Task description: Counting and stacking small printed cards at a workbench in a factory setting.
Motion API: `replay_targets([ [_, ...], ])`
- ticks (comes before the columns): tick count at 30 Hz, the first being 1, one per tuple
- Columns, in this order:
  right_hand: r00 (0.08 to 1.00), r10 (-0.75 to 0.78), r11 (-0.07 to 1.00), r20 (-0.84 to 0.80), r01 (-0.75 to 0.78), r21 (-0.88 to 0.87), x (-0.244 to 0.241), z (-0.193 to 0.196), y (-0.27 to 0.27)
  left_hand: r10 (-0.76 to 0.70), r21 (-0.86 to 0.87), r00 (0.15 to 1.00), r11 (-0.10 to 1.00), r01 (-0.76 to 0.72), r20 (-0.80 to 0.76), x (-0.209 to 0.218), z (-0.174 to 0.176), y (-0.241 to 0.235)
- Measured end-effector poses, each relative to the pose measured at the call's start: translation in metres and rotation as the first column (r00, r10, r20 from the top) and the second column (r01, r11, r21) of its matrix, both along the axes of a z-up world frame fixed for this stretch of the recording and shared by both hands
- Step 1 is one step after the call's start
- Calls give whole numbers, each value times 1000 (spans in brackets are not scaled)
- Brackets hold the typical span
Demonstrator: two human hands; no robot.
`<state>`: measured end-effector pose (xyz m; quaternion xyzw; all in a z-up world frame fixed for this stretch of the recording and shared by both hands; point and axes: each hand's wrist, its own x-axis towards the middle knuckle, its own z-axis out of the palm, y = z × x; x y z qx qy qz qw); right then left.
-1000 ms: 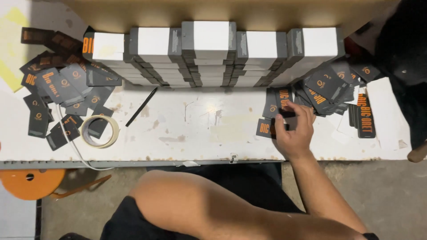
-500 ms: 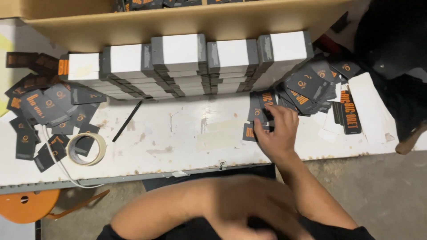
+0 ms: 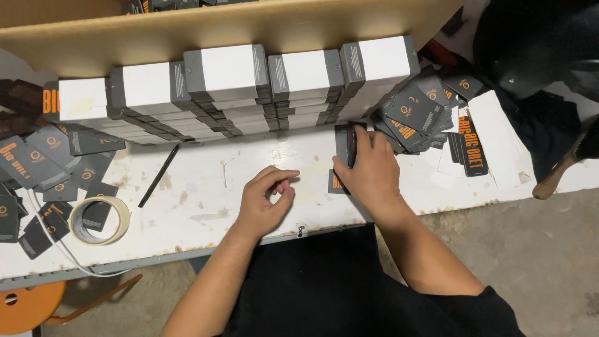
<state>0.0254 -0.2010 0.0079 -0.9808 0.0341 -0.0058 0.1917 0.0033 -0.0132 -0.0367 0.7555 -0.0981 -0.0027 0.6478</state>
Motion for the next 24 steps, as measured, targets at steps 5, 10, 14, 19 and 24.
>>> replay_targets([
  [5,999,44,995,-25,-46,-93,3,-19,-2,-26,-4,1000,1000,26,2,1,-1,2],
  [10,996,87,971,-11,-87,-223,4,-33,-10,-47,-19,998,999,48,52,1,5,1],
  [14,996,87,963,11,-81,-257,6,-28,-17,-29,-4,999,1000,29,44,0,6,1],
  [19,997,59,997,44,-56,-50,5,-15,-17,34,-4,999,999,-34,43,2,14,-2],
  [24,994,111,603,0,-68,795,-7,-12,9,-69,-171,953,985,18,-294,2,37,-3],
])
